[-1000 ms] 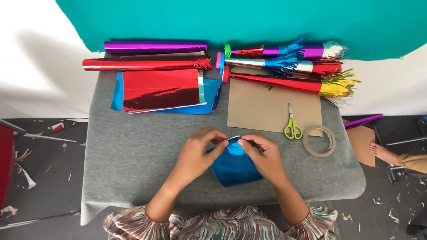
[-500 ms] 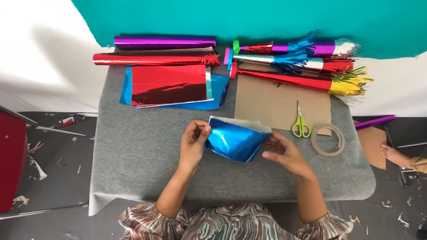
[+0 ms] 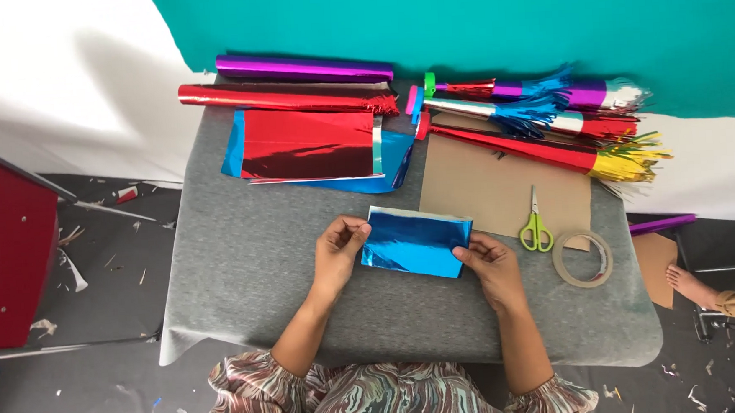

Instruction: Cutting thin strips along the edge of a piece of blue foil paper to create a fringe using scissors.

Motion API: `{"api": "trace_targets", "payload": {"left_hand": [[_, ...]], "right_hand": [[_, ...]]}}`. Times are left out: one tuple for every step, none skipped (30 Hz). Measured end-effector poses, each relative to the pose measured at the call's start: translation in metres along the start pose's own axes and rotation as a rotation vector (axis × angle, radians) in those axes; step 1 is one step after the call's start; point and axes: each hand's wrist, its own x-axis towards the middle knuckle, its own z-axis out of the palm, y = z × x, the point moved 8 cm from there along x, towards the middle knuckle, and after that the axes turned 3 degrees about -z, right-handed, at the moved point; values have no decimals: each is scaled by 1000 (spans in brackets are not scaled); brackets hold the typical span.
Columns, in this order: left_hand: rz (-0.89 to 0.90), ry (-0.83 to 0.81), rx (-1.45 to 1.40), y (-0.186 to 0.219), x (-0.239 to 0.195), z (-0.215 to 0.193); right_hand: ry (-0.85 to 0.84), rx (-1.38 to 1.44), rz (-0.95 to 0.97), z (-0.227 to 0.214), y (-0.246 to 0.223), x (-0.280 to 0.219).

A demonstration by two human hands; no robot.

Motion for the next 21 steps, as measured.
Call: {"api": "trace_targets", "payload": {"left_hand": [[-22, -6, -45, -4, 0, 0], [-44, -14, -89, -8, 1, 1], [-48, -12, -88, -5, 0, 1], [-41, -12, -80, -1, 0, 3], [-34, -13, -72, 3, 0, 4], [-35, -14, -72, 2, -1, 3], [-14, 0, -44, 3, -1, 1], [7, 13, -16, 4, -2, 0], [6, 11, -16, 3, -1, 0], [10, 10, -4, 2, -2, 1], [14, 9, 7, 1, -2, 1], [10, 7, 9, 0, -3, 2], [11, 2, 14, -1, -5, 4], [12, -3, 19, -1, -6, 6], [9, -6, 20, -1, -7, 7], [9, -4, 20, 1, -7, 7], [9, -3, 20, 2, -6, 8], [6, -5, 22, 0, -6, 8], [-4, -9, 12, -3, -5, 9], [-16, -15, 1, -7, -4, 10], [-21, -18, 3, -9, -3, 10]], "right_hand": [[18, -5, -3, -6, 7, 2], [39, -9, -7, -12, 13, 3], [37, -9, -3, -13, 16, 4], [47, -8, -1, -15, 19, 6], [57, -7, 2, -18, 21, 7], [58, -8, 3, -18, 18, 5], [61, -11, 28, -19, 18, 3], [64, -15, 53, -19, 17, 1], [66, -14, 54, -12, 5, 1], [67, -34, 69, -5, -6, 0], [67, -53, 85, 2, -16, -1], [71, -53, 89, 4, -15, 1], [118, -106, 30, 3, -19, 3], [165, -159, -30, 1, -24, 5], [168, -160, -26, 4, -26, 4], [215, -189, -67, 4, -32, 4], [262, -218, -108, 4, -38, 4], [264, -217, -105, 9, -43, 3], [300, -202, -146, 11, -51, 0], [337, -188, -186, 12, -60, -3], [341, -188, -181, 14, -60, -4]]}}
